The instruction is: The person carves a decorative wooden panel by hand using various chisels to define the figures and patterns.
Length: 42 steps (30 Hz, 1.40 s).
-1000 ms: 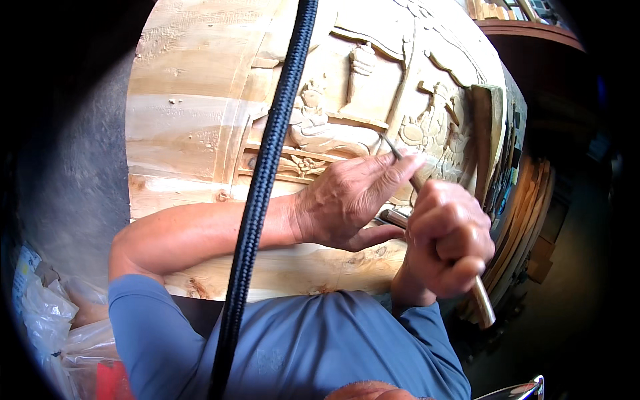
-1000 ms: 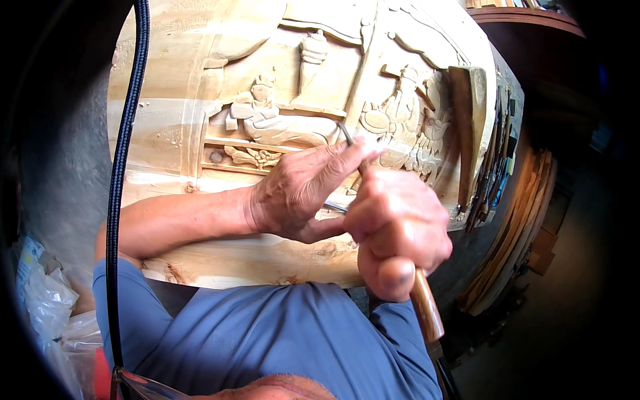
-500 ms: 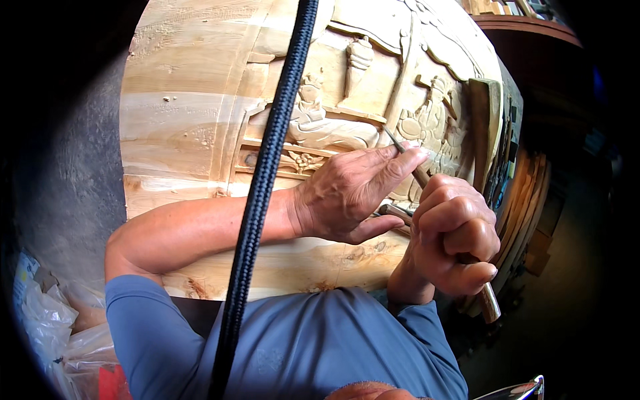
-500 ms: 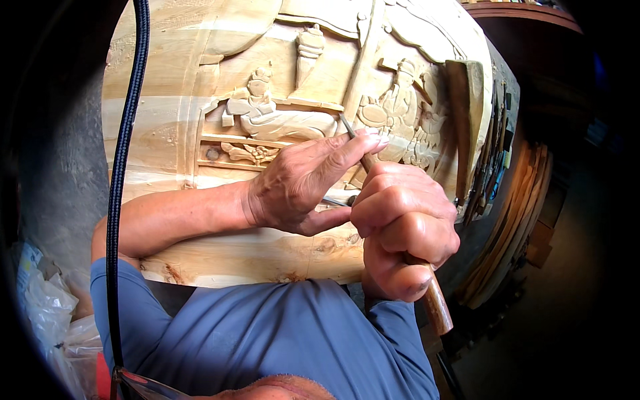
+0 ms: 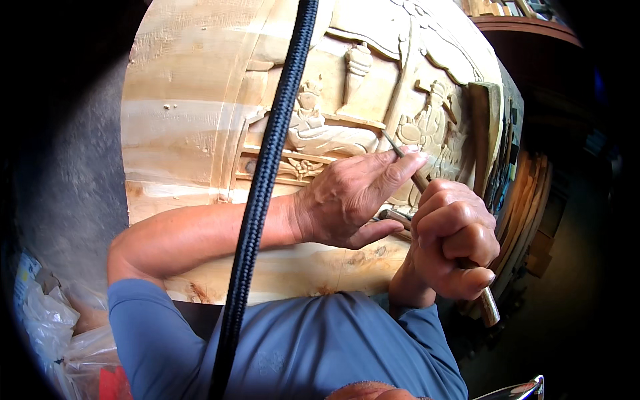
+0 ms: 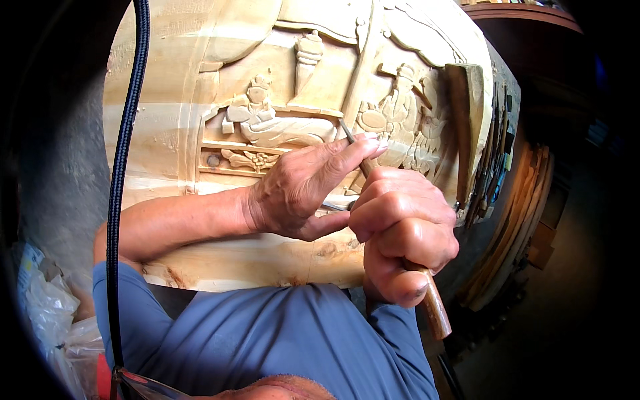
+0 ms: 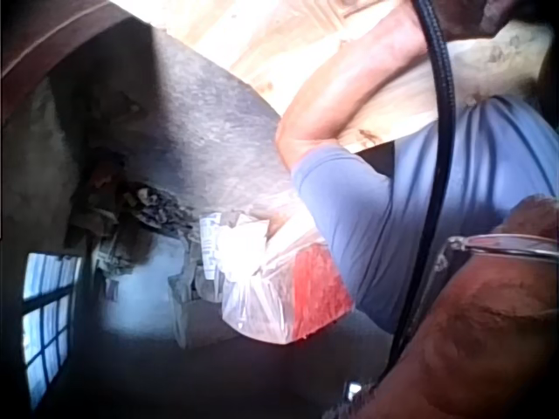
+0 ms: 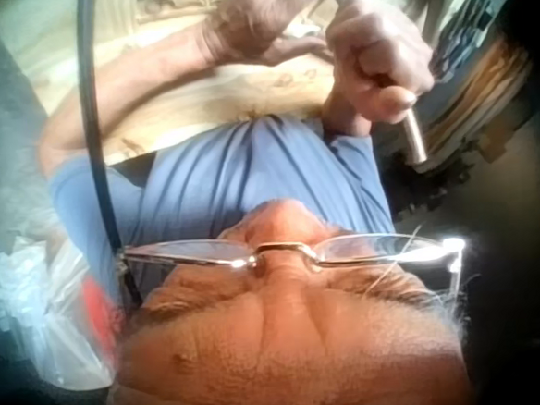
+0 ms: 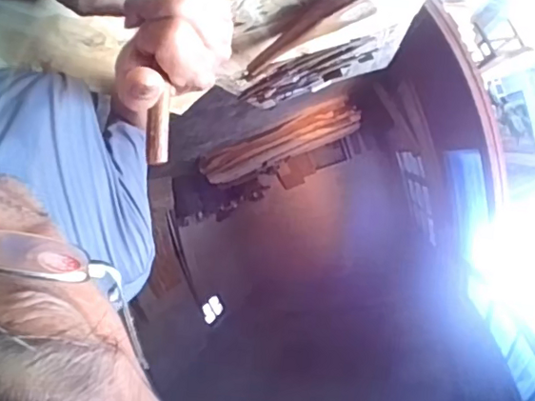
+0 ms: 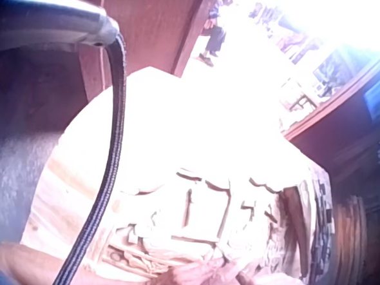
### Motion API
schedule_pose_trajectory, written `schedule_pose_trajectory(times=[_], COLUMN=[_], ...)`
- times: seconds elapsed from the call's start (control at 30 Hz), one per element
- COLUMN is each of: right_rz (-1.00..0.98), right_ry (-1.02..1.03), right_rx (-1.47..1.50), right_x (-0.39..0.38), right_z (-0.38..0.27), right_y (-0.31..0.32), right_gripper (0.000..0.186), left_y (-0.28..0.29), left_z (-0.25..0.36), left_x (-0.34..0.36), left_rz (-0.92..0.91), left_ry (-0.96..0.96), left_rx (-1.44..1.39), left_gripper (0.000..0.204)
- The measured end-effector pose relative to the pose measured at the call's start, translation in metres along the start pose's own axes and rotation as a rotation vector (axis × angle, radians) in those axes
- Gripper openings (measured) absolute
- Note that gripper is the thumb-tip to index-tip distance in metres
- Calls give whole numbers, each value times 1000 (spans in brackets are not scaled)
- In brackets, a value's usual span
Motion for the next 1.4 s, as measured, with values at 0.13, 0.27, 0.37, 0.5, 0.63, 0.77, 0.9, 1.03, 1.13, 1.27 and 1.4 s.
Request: schedule_pose_trajectory(times=[0.13, 0.27, 0.37, 0.5, 0.63, 0.77, 0.9, 1.03, 1.13, 1.27, 1.4], right_rz=[4, 17, -4, -28, 43, 46, 32, 58, 111, 262, 422], right_ry=[25, 16, 1, -10, -136, -108, -35, -18, 3, -46, -231], right_rx=[36, 32, 40, 42, 24, 8, 47, 42, -27, -5, -4], right_x=[2, 3, 2, 7, 23, 22, 6, -6, -19, -25, -19], right_z=[0, 4, 3, 4, 8, 9, 1, -9, -13, -23, -17], right_y=[0, 2, 3, 3, -1, -12, -2, 8, 11, 21, 27], right_gripper=[70, 72, 72, 69, 64, 62, 62, 64, 68, 74, 81], left_y=[3, 3, 2, 0, 1, 3, 2, 3, 1, 3, 0], left_z=[4, 3, 3, 0, 0, -2, 2, 6, 5, 11, 15], left_x=[3, 7, 6, 7, 11, 12, 5, 7, 2, 5, 3], left_rz=[10, -10, -65, -69, -50, -27, -59, -60, -75, -110, -134], left_ry=[3, 13, 55, 38, 54, 61, 65, 10, -21, -53, -39], left_rx=[1, -34, -48, -42, -79, -123, -73, -28, -5, -67, -113], left_gripper=[99, 97, 97, 97, 102, 102, 94, 82, 84, 92, 112])
Point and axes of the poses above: each hand's wrist, its own x-axis towards the middle knuckle, its own y-axis out of the back of the hand, z = x × y, the point moved 5 cm from there along x, towards the middle knuckle, and after that the axes turned 11 degrees about z, right-handed, at the moved point
